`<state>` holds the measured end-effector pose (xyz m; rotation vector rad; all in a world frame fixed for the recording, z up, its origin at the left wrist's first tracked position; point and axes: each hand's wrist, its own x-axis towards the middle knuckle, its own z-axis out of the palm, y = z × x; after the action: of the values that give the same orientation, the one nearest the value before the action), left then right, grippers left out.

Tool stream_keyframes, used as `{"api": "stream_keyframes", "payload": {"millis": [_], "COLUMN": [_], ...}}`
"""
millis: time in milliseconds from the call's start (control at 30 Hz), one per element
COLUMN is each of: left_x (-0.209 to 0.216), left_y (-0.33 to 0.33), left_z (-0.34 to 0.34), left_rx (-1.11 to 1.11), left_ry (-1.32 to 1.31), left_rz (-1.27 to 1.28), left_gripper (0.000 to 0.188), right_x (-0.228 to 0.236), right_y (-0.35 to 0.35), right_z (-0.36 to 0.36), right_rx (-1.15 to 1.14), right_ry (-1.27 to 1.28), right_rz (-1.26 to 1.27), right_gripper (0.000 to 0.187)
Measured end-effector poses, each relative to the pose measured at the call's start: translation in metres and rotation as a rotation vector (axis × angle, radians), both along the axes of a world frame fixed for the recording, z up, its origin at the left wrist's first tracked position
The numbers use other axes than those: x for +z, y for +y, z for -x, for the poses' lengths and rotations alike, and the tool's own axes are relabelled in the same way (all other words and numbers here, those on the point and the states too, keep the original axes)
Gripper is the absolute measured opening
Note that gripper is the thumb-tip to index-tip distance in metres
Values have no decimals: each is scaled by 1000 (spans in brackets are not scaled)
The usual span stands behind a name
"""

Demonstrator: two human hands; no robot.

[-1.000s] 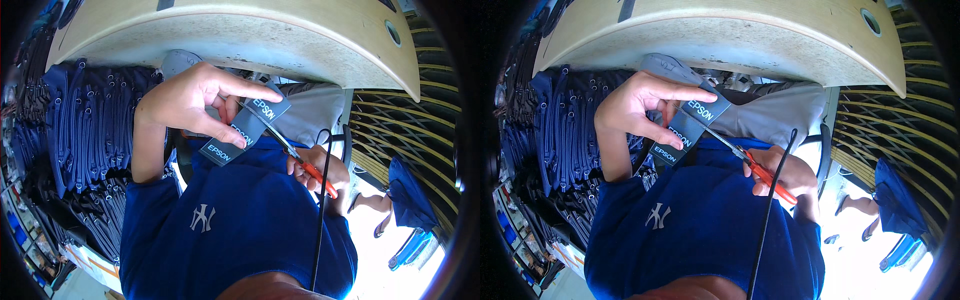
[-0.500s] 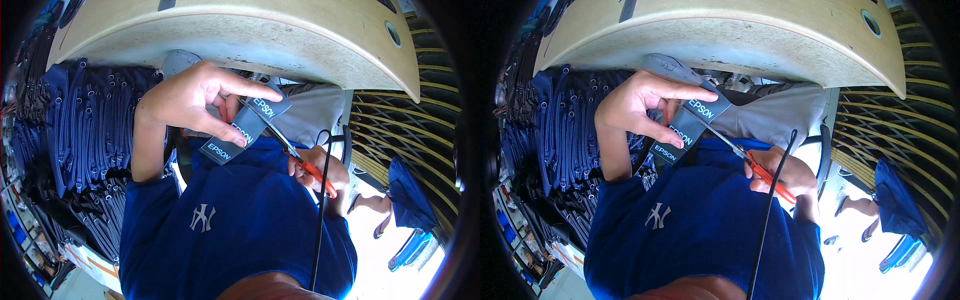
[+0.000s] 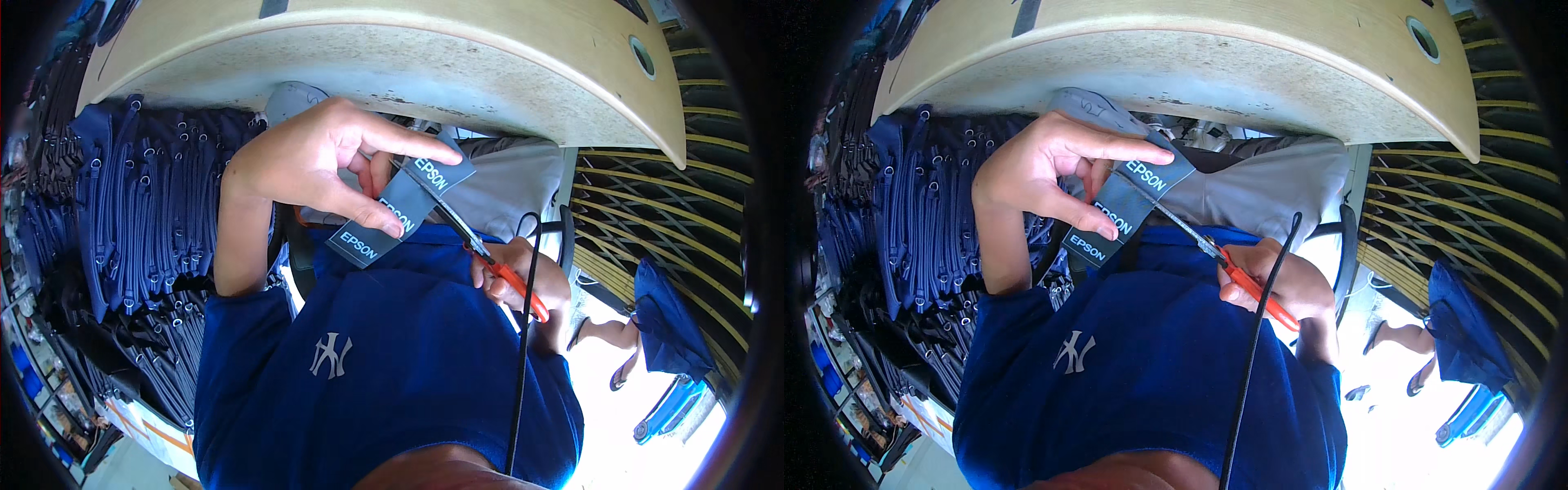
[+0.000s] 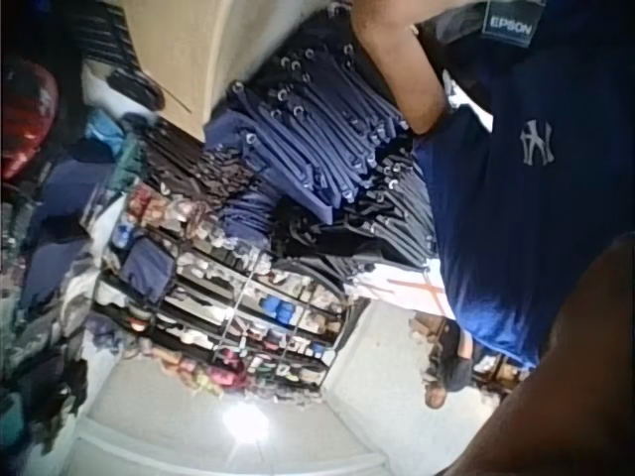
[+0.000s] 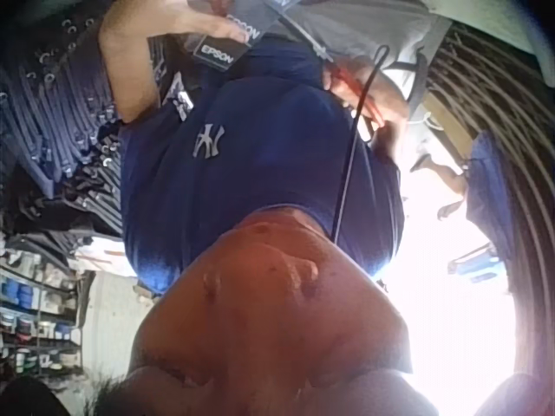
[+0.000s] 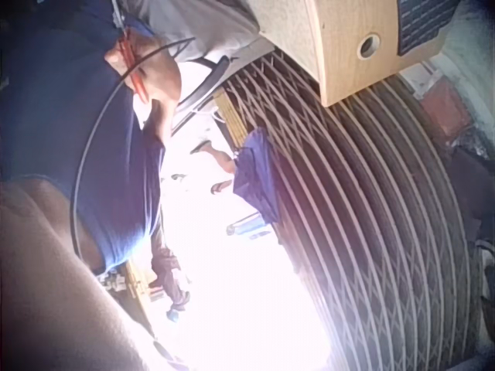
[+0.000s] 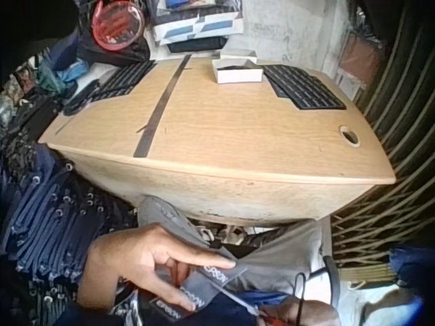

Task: Cutting printed garment labels from a strip using scissors.

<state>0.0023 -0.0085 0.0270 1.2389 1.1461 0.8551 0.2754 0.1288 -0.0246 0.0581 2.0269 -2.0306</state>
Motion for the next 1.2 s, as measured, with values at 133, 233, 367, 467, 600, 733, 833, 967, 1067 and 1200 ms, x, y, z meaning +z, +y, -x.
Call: {"api": "stream_keyframes", "payload": {"millis": [133, 233, 367, 467, 600, 733, 833, 967, 1067, 1200], "left_x": [0, -2, -1, -3, -2, -2, 1, -1, -8, -2], "left_y": [0, 1, 1, 0, 0, 2, 2, -2, 3, 4], "left_z": [1, 1, 1, 1, 2, 2, 3, 9, 17, 16], "left_rx": [-13, -10, -14, -2, -24, 2, 20, 74, 142, 245], "left_ry": [23, 31, -1, 17, 12, 15, 23, 56, -19, -67], "left_rz": [-21, -54, -44, -28, -74, -19, -13, -100, -109, -99], "left_gripper": [68, 68, 67, 67, 67, 68, 69, 72, 76, 81], "right_x": [7, 9, 4, 10, 12, 15, 11, -2, -5, -21], "right_y": [1, 0, -3, 1, -1, -1, 2, 7, 5, 5], "right_z": [2, 3, 1, 5, 4, 4, 2, -1, -10, -12], "right_rx": [17, -1, -49, -17, -33, -71, -58, -3, -40, -61], "right_ry": [-32, -36, -7, -42, -48, -85, -62, -8, -41, -11], "right_rz": [-64, -66, -34, -48, -74, -92, -85, 29, 89, 109], "right_gripper": [49, 48, 46, 46, 46, 43, 38, 32, 27, 22]}}
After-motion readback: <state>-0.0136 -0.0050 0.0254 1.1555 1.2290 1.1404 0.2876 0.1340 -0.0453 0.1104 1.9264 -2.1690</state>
